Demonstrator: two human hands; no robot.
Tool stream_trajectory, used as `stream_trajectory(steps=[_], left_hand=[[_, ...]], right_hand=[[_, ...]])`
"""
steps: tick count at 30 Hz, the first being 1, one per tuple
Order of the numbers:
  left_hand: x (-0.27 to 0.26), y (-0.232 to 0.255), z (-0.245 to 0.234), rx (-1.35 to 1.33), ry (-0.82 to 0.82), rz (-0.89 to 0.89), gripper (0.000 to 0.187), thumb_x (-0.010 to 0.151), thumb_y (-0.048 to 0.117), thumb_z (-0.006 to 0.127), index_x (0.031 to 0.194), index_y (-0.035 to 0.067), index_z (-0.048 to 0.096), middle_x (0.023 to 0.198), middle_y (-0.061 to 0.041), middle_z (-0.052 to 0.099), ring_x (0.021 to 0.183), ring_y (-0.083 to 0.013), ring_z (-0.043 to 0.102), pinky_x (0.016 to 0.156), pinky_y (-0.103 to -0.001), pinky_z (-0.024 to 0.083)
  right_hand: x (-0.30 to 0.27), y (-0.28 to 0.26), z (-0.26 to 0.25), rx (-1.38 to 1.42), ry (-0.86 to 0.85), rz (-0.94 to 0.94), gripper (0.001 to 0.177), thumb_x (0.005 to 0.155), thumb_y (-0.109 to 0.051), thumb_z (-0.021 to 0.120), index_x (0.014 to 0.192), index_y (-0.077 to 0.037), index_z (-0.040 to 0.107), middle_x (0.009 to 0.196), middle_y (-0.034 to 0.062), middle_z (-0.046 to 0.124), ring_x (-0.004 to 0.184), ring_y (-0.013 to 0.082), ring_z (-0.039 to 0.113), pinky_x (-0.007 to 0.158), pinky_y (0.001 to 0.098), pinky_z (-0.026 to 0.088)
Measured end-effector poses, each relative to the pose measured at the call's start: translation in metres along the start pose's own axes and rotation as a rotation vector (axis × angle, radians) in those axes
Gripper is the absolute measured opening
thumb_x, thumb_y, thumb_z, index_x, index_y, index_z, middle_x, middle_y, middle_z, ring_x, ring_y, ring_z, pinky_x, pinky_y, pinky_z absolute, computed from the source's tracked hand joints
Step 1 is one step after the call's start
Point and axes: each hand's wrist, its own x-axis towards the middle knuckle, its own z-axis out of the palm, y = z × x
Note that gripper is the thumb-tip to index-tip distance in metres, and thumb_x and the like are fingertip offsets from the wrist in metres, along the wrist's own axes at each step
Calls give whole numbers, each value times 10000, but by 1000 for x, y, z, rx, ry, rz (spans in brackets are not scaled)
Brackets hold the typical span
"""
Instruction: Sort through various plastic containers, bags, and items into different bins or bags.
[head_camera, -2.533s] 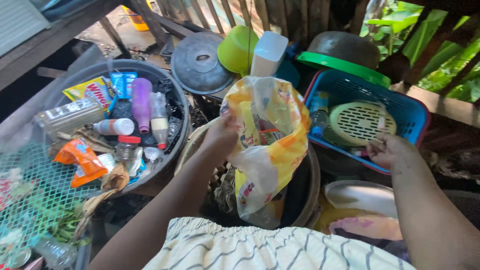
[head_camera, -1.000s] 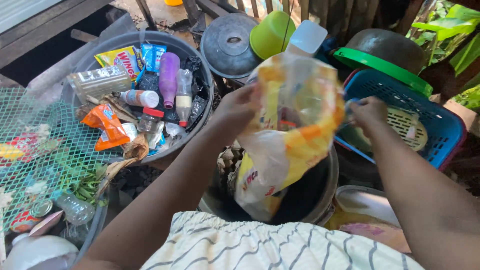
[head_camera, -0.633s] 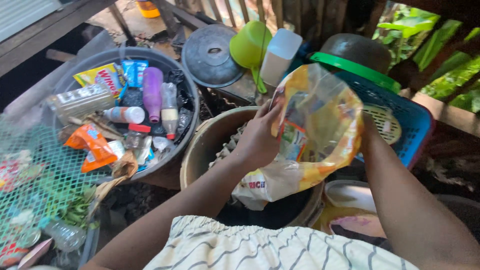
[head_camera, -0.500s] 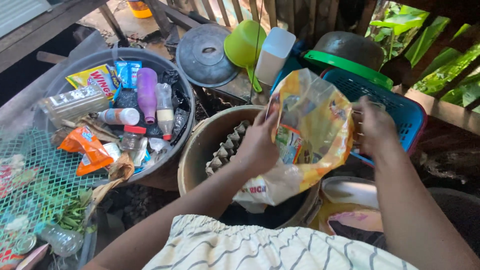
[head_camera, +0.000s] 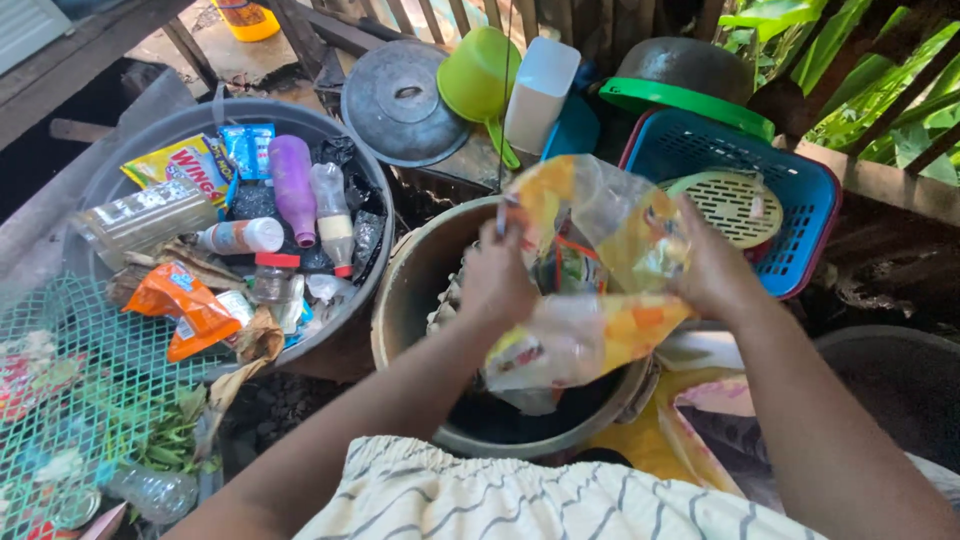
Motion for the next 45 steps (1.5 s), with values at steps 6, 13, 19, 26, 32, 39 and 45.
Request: stream_trajectory(steps=[6, 13, 19, 26, 32, 39, 45], left_hand=[[20, -5, -43, 65, 165, -163, 896, 741, 68, 772, 1512, 178, 330, 1429, -91, 410, 1246, -416, 497, 943, -479, 537], [19, -39, -27, 119, 90, -157, 768, 793, 122, 760, 1467, 178, 396, 1398, -110, 401, 1266, -414, 458, 955, -492, 522], [-5, -31, -1, 95, 104, -52, 882, 722, 24, 736, 1509, 128, 352, 1473, -101, 371, 1238, -419, 461, 956, -476, 521], [5, -20, 19, 31, 182, 79, 956, 691, 8, 729, 1548, 85, 312, 1494, -138, 386, 1247, -457, 442, 1010, -473, 487], [-3, -15, 1, 104, -13, 32, 1311, 553, 231, 953, 1575, 85, 145, 1600, -172, 225, 1353, -480, 352, 1085, -474, 433], [-12, -17, -4, 185, -145, -41, 1431, 537, 240, 977, 1629, 197, 53, 1695, -197, 4, 1502, -504, 182, 1032, -615, 464], [15, -31, -19, 155, -174, -238, 1312, 686, 294, 923, 1628, 343, 11, 1689, -236, -88, 1513, -566, 59, 1066, -658, 400]], right_hand=[[-4, -73, -29, -257, 39, 67, 1148, 677, -23, 803, 1641, -321, 256, 1330, 276, 573, 1250, 445, 574, 1059, 490, 475], [1, -45, 6, -302, 106, 326, 902, 797, -133, 677, 1600, -383, 352, 1299, 229, 610, 1198, 437, 626, 964, 555, 511], [3, -27, 23, -324, 90, 336, 988, 763, -225, 722, 1650, -299, 292, 1273, 214, 623, 1161, 440, 625, 927, 598, 491], [19, -73, 35, -483, 293, -233, 659, 886, -416, 780, 1476, -270, 527, 1454, 21, 564, 1430, 283, 463, 1157, 578, 349], [51, -64, 60, -456, -121, -214, 1124, 627, -419, 899, 1563, -248, 301, 1686, 63, 169, 1542, 423, 25, 1153, 732, 88], [59, -81, 61, -632, -280, -114, 1465, 544, -361, 973, 1644, -323, 6, 1732, -15, -123, 1544, 467, -170, 1118, 800, 51], [73, -73, 59, -739, -315, -193, 1434, 543, -445, 967, 1628, -418, 29, 1738, -58, -146, 1558, 453, -183, 1119, 799, 52]])
